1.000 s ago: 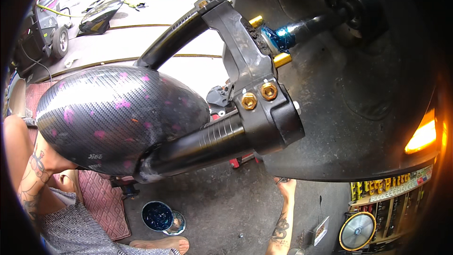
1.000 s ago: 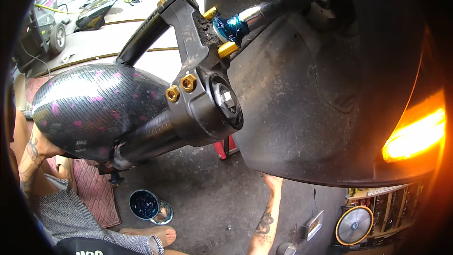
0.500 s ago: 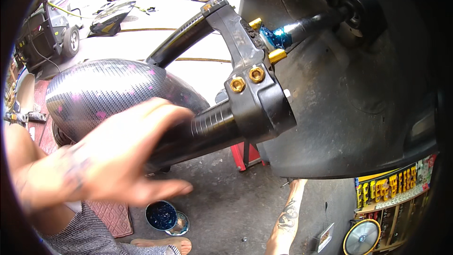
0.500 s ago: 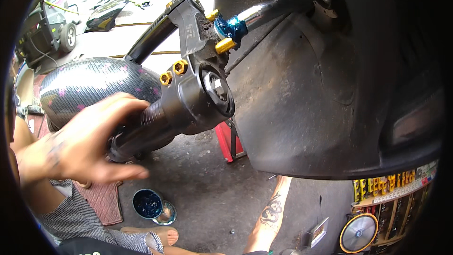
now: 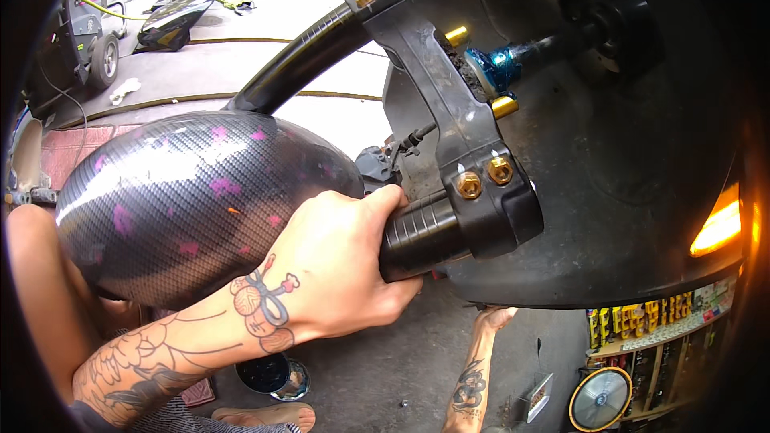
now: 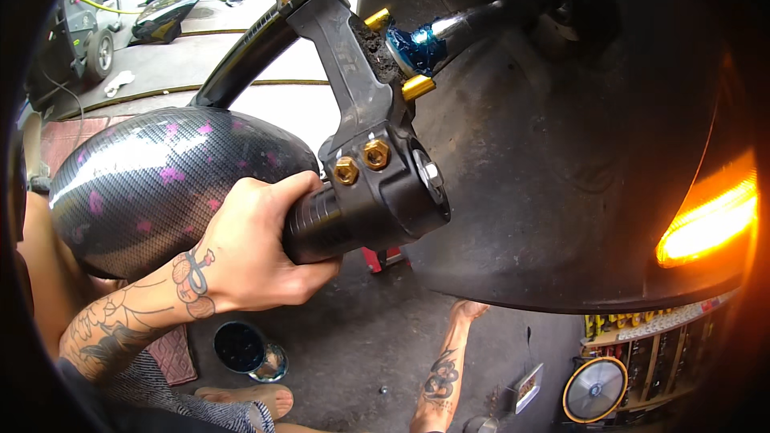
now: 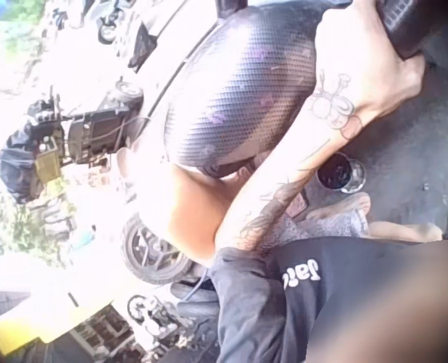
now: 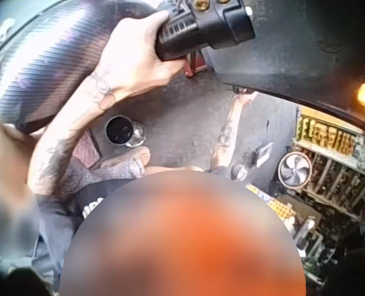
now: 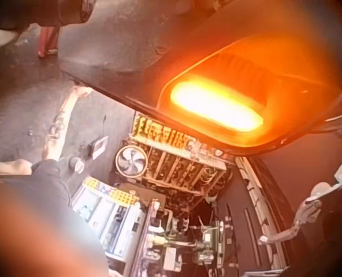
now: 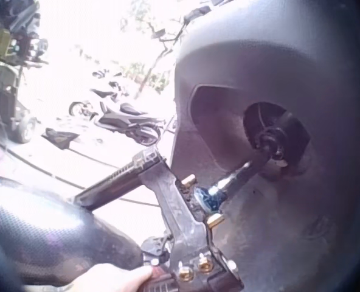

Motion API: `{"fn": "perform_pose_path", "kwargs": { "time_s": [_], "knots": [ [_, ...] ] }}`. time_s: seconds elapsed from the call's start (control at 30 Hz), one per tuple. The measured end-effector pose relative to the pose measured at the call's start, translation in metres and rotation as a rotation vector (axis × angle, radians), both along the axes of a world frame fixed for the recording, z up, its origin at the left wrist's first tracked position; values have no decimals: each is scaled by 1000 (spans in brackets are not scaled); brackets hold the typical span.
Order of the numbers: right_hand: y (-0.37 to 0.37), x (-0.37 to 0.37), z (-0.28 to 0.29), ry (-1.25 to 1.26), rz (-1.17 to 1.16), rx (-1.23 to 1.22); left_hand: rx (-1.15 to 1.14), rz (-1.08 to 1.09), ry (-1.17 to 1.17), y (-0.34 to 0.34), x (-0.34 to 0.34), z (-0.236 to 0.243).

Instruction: The person applies blue grease to the scooter's front fork assembly and installs the fork tube into the triple clamp. They then remove the front fairing, apply grease to the steering stem, and reattach the fairing. The person wipes their hands with a cloth and continues adjusting the front assembly.

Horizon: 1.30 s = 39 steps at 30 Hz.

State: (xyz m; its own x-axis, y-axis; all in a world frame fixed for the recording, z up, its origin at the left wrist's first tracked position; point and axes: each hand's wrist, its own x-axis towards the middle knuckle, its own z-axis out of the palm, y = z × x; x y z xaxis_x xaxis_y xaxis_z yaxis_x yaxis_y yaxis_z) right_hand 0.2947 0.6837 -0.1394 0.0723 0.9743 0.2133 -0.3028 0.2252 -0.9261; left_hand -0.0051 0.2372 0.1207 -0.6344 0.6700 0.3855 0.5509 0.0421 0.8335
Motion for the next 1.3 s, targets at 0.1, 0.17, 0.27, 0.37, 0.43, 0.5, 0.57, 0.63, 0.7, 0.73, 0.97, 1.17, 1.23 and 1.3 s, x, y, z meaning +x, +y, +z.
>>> {"fn": "perform_pose_path", "kwargs": {
  "time_s": [0.1,0.17,0.27,0.37,0.43,0.5,0.57,0.63,0.7,0.73,0.97,1.17,1.23,1.3],
  "knots": [
    [-5,0,3,51,72,-31,10,-67,-25,7,-8,-1],
    [-10,1,8,26,137,-37,-13,-111,-49,3,-14,-2],
    [-24,3,23,-38,225,-287,-31,-184,-84,-9,-24,-3],
    [-48,-7,38,-22,262,-402,-52,-227,-84,-17,-30,-3],
    [-66,-15,45,-15,279,-458,-45,-235,-116,-18,-31,-3],
    [-80,-19,50,-20,290,-511,18,-232,-93,-14,-30,-2],
    [-91,-19,49,-20,313,-557,39,-241,-91,-13,-30,-1],
    [-99,-11,44,72,422,-651,-16,-229,-98,-15,-29,-1],
    [-106,-4,32,48,463,-575,35,-241,-107,-16,-28,1],
    [-110,-1,26,30,433,-565,0,-231,-106,-20,-28,2],
    [-70,28,18,13,707,-639,-11,-188,-150,-21,-24,13],
    [28,37,-34,234,344,-982,-68,-80,-262,-17,-10,2],
    [60,32,-50,367,172,-1080,-97,-39,-292,-20,-9,-1],
    [83,31,-61,629,282,-1234,-49,-10,-216,-18,-9,-7]
  ]
}}
